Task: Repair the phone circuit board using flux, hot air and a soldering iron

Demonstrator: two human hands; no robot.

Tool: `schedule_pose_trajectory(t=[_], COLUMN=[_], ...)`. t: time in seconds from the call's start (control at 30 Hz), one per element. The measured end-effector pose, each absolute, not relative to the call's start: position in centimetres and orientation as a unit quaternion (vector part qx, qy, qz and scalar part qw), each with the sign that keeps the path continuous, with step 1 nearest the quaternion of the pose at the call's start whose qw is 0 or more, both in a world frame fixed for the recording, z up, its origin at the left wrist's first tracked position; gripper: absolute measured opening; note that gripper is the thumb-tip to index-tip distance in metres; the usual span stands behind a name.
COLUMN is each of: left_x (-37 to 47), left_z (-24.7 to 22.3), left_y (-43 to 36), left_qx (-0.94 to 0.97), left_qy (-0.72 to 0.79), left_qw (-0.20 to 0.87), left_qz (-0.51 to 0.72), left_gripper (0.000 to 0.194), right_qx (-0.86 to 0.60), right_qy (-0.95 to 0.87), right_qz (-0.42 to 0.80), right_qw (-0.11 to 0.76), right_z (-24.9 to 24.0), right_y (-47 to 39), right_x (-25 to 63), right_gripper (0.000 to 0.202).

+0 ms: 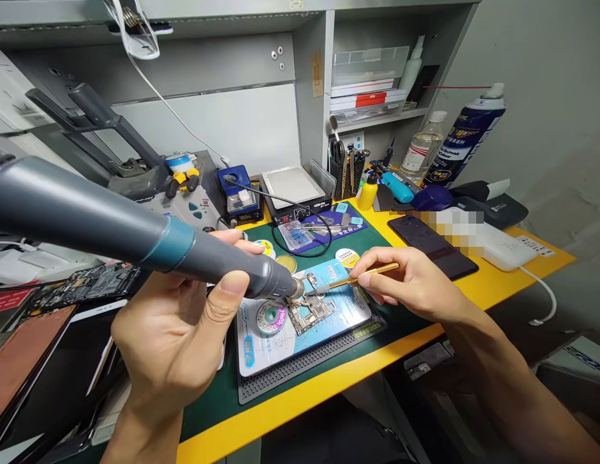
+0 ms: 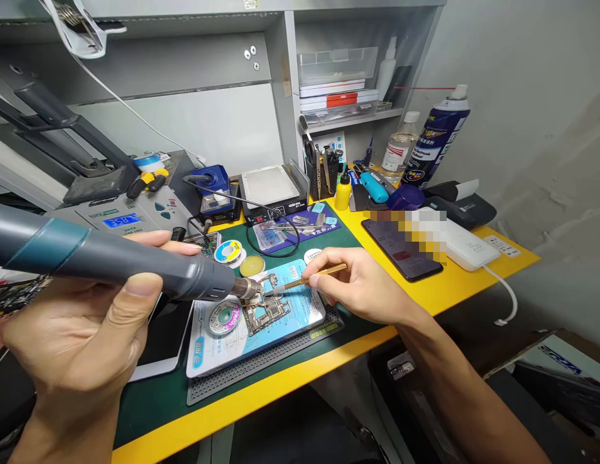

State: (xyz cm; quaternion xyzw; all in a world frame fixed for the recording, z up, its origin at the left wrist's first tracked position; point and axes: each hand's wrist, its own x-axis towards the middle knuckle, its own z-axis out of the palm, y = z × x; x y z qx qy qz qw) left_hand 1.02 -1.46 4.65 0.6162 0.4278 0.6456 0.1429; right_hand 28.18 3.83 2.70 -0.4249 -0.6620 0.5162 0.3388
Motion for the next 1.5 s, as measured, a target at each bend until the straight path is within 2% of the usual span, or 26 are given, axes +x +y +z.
schedule_pose_trajectory(t=[0.93, 1.13, 1.27, 1.37, 1.5], left_x=[1.1, 1.1, 1.3, 1.2, 1.1], left_z=[5.0, 4.9, 4.9, 4.9, 4.8], left_y=[-1.6, -1.5, -1.6, -1.7, -1.7], left_qx=[0.608, 0.597, 0.585, 0.586, 0.591], left_qy=[0.430, 0.424, 0.442, 0.453, 0.447], left_qw=[0.160, 0.154, 0.157, 0.153, 0.155], left_qz=[0.648, 0.663, 0.661, 0.654, 0.653], left_gripper=[0.029, 0.029, 0.028, 0.025, 0.026], right_qx=[-0.439, -0.437, -0.444, -0.461, -0.476], right_qy=[-0.682, -0.643, -0.639, -0.653, -0.656], right_qz=[0.472, 0.501, 0.520, 0.500, 0.466], right_qw=[0.345, 0.379, 0.352, 0.332, 0.355], right_z=[3.3, 2.3, 2.2, 2.6, 2.8], right_y=[3.6, 3.4, 2.5, 2.2, 2.1], right_x=[28.7, 30.3, 30.1, 29.4, 28.7], right_gripper=[0.011, 0.016, 0.017, 0.016, 0.018])
